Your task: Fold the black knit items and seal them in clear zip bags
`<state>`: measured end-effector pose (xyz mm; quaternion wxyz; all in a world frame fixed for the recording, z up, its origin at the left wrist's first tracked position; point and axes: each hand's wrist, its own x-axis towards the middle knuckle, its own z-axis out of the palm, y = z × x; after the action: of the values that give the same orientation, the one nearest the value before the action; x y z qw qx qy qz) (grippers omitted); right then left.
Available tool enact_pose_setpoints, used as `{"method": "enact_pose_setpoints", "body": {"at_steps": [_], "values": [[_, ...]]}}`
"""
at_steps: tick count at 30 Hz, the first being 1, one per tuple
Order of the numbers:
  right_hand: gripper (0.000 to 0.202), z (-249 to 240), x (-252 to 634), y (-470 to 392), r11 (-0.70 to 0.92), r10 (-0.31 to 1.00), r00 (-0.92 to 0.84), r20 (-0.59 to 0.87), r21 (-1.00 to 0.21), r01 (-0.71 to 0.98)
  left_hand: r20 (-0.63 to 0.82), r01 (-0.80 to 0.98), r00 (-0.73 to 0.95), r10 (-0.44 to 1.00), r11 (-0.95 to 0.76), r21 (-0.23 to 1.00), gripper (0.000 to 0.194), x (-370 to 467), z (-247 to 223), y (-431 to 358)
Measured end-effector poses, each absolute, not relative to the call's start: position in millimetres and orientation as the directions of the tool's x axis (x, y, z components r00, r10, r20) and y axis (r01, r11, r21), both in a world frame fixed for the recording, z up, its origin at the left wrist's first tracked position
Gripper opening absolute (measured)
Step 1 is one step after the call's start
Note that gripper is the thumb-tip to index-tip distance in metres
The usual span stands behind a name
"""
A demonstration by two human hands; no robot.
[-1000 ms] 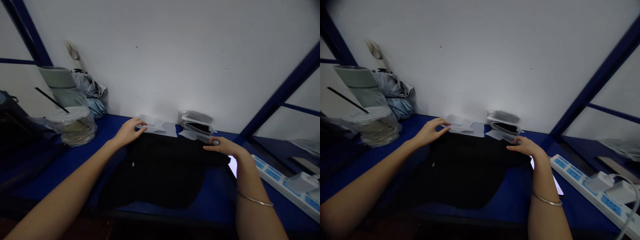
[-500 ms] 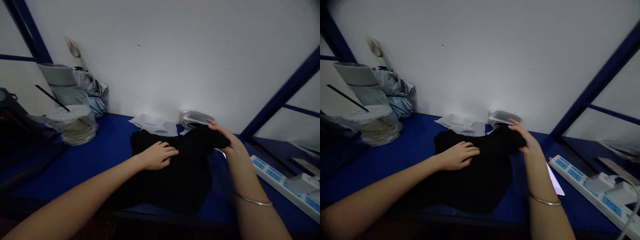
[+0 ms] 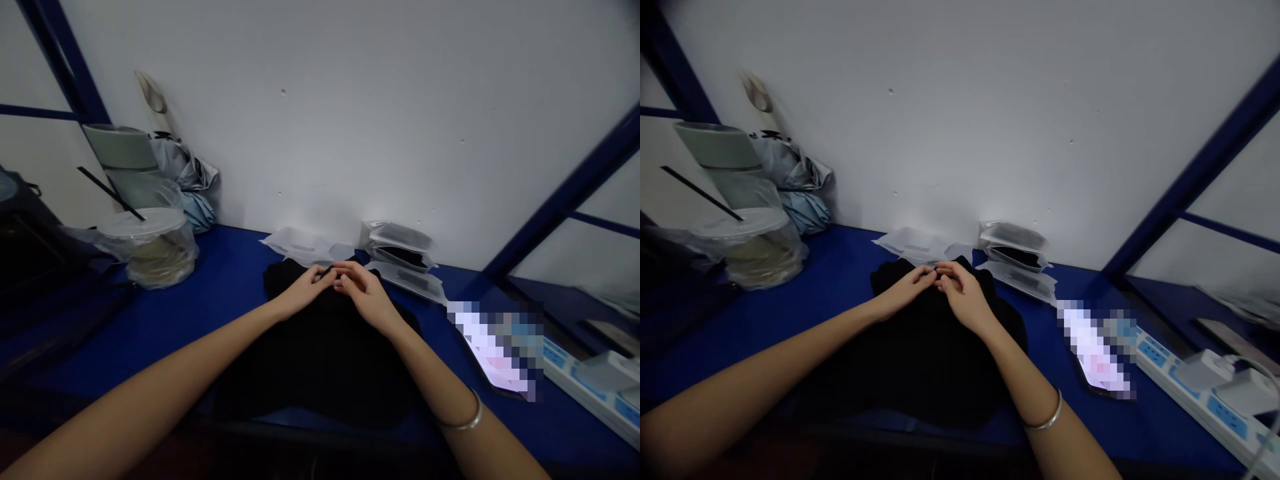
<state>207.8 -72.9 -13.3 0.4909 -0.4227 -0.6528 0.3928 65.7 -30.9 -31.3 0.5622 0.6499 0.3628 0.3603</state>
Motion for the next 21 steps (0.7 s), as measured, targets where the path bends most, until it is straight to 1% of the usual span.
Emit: {"method": "enact_pose_setpoints", "body": {"at_steps": [2,3,4,5,6,7,8,9,10,11,12,13,15,18,20,21], "values": [[0.024,-11,209,-74,0.381,0.921,-0.150,0.359,-0.910,0.165,0.142,0.114,0.497,0.856,-0.226,0.967,0.035,64,-34,-30],[0.023,-9,212,-74,0.419,0.908,-0.094,0.409,-0.885,0.202,0.193,0.143,0.508,0.840,-0.303,0.942,0.036,62,-35,-29],[0.022,-6,217,-74,0.451,0.884,-0.010,0.468,-0.845,0.287,0.243,0.179,0.512,0.824,-0.379,0.908,0.036,61,-35,-29],[0.021,-3,223,-74,0.449,0.847,0.082,0.525,-0.791,0.416,0.291,0.235,0.506,0.812,-0.455,0.859,0.036,59,-35,-28],[0.021,0,231,-74,0.390,0.806,0.166,0.568,-0.721,0.573,0.336,0.312,0.492,0.803,-0.523,0.793,0.035,57,-35,-27],[0.025,2,239,-73,0.272,0.787,0.212,0.579,-0.635,0.723,0.378,0.394,0.477,0.794,-0.578,0.715,0.035,55,-34,-27],[0.031,3,247,-73,0.128,0.810,0.232,0.538,-0.549,0.826,0.418,0.469,0.464,0.781,-0.617,0.632,0.033,54,-33,-27],[0.038,3,254,-72,0.003,0.862,0.239,0.448,-0.475,0.880,0.451,0.532,0.456,0.767,-0.641,0.553,0.031,52,-32,-28],[0.044,2,260,-71,-0.082,0.909,0.239,0.342,-0.415,0.906,0.477,0.584,0.454,0.752,-0.656,0.478,0.027,51,-31,-28],[0.049,2,264,-70,-0.125,0.940,0.232,0.252,-0.379,0.917,0.491,0.620,0.466,0.736,-0.668,0.412,0.022,51,-30,-29],[0.052,1,266,-70,-0.128,0.959,0.210,0.188,-0.375,0.918,0.488,0.638,0.493,0.720,-0.681,0.360,0.017,51,-30,-30],[0.053,1,266,-70,-0.093,0.971,0.172,0.165,-0.401,0.911,0.468,0.640,0.529,0.708,-0.695,0.329,0.015,51,-30,-30],[0.051,1,261,-72,0.035,0.975,0.080,0.207,-0.498,0.866,0.414,0.620,0.586,0.696,-0.715,0.324,0.019,52,-31,-31],[0.046,2,246,-75,0.226,0.939,0.004,0.345,-0.625,0.747,0.381,0.572,0.597,0.706,-0.707,0.415,0.022,54,-33,-30],[0.049,-2,235,-77,0.320,0.905,-0.016,0.425,-0.655,0.684,0.383,0.533,0.589,0.712,-0.698,0.478,0.024,54,-34,-29],[0.054,-5,230,-78,0.371,0.885,-0.039,0.465,-0.651,0.662,0.382,0.510,0.592,0.710,-0.696,0.505,0.024,53,-34,-29]]}}
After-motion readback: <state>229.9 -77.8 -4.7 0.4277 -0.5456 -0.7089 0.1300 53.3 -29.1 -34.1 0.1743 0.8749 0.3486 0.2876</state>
